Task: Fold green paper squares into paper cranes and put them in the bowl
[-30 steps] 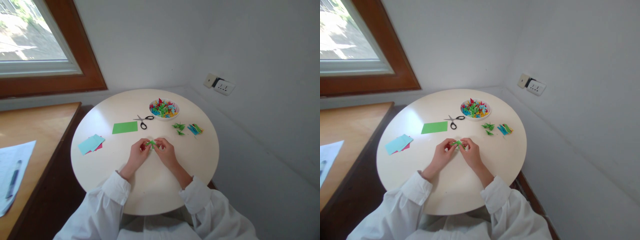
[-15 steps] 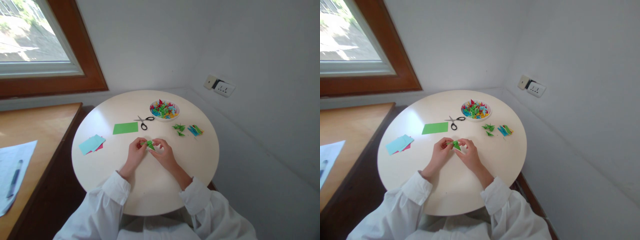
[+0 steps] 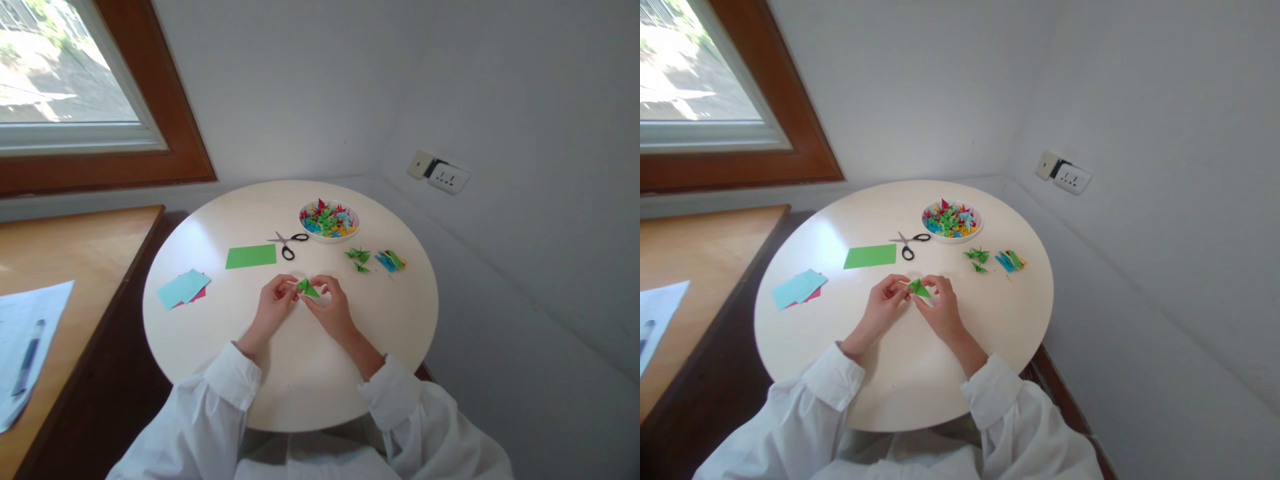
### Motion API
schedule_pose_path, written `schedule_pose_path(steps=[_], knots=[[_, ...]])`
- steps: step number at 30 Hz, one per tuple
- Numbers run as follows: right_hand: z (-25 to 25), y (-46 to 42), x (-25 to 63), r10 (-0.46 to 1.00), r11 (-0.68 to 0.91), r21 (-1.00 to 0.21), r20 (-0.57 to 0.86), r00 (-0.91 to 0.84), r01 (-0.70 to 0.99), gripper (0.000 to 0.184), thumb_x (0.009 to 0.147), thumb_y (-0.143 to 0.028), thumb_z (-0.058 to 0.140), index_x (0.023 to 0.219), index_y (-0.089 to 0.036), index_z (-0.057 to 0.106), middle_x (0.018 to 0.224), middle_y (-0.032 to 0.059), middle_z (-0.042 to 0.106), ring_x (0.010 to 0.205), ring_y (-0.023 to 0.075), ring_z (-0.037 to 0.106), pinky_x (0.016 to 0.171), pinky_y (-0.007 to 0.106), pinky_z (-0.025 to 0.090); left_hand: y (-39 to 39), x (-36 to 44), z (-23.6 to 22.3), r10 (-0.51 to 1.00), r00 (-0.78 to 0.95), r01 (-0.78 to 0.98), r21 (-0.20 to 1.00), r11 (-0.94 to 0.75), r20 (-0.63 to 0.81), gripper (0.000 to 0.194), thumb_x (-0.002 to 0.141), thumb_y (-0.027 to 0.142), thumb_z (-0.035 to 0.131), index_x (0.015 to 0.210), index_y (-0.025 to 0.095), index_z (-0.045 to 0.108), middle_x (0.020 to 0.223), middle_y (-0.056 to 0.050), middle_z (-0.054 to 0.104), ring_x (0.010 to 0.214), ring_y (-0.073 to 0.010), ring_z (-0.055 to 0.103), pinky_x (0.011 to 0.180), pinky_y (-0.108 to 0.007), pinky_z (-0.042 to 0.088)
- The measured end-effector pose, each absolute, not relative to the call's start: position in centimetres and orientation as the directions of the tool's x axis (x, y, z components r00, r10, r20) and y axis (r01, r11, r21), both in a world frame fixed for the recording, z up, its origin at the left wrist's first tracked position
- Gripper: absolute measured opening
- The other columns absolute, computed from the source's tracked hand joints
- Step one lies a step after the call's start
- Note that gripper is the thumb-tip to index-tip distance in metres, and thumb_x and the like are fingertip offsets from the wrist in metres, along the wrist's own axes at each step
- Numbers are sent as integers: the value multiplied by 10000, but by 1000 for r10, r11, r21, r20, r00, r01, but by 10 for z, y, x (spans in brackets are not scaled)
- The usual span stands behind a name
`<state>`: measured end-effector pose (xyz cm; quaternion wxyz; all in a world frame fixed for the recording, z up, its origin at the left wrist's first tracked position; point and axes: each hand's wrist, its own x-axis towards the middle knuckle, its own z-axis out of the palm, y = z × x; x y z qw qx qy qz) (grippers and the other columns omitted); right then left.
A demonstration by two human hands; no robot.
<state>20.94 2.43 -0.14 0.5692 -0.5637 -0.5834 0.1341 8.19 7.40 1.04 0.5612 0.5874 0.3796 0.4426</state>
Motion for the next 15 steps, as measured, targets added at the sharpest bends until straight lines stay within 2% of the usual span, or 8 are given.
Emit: schedule_pose_path(steps=[5,8,11,15], knots=[[-2,25,211,787,366,-763,560,261,532,231,678,-173,625,889,-231,549,914,43,592,887,188,536,688,309,449,74,81,9,943,326,-28,998,-59,65,228,686,334,645,832,165,595,584,27,579,538,-100,528,540,-222,418],[-3,25,212,793,394,-771,560,238,500,235,688,-166,607,907,-238,560,962,50,594,948,194,542,749,329,459,74,81,7,917,398,-69,998,10,18,222,683,309,639,845,165,593,599,25,575,554,-100,538,566,-226,431],[-3,25,211,813,404,-794,539,219,454,225,699,-159,591,909,-237,572,968,47,613,956,189,561,811,340,454,73,82,6,882,472,-119,991,67,-3,216,672,266,636,856,163,590,636,15,595,573,-102,558,583,-230,442],[-1,23,210,848,357,-845,472,240,398,189,714,-171,581,895,-227,583,919,39,634,894,180,585,800,328,464,71,83,6,861,508,-122,989,81,-7,221,664,224,642,864,153,580,608,13,609,573,-106,575,574,-221,444]])
